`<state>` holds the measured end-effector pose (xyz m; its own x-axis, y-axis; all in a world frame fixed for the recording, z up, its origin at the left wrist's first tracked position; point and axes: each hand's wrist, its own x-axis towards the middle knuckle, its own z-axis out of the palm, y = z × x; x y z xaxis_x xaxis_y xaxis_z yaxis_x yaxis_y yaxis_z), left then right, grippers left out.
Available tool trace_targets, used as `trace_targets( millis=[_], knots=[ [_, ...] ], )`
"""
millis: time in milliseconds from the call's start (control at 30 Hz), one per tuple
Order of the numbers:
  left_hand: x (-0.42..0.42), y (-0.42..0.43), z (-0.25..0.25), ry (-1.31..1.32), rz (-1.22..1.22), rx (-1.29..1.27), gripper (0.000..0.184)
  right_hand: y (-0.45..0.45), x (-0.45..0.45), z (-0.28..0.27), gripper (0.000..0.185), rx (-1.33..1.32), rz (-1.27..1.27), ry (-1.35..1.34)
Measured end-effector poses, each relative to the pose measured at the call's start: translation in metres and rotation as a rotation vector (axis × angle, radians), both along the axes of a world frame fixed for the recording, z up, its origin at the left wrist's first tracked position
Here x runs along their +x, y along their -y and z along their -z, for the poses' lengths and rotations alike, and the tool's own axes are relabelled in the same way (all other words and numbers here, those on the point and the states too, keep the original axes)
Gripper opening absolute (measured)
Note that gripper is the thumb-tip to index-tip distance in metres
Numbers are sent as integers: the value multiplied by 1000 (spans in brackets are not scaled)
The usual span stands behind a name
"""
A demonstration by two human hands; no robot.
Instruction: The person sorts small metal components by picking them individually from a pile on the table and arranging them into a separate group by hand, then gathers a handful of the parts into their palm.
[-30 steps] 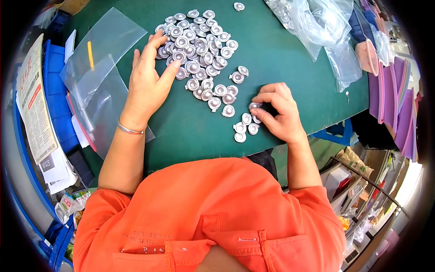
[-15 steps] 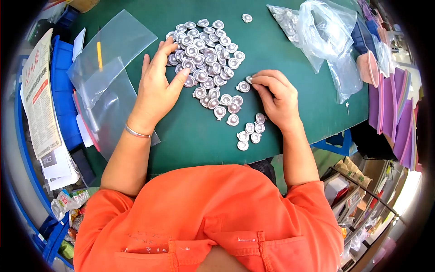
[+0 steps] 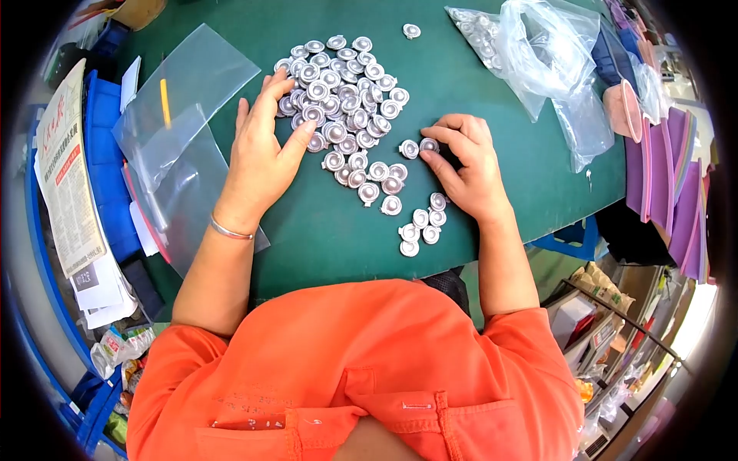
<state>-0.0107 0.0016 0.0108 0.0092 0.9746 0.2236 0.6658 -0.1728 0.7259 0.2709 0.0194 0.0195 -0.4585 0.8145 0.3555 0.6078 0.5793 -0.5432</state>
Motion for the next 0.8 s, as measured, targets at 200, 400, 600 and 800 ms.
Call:
trace_targets(
  millis=[200,400,600,800],
  knots=[
    [-1,0,3,-18,10,37,48,0,4,4,19,22,161,-89],
    [-1,-1,1,-19,2,14,47,4,9,3,19,2,223,-132],
    [0,-1,1,-25,3,18,45,2,10,4,25,-15,131,-125],
    [-1,-2,2,14,16,4,47,2,22,10,32,-28,401,-304]
  ],
)
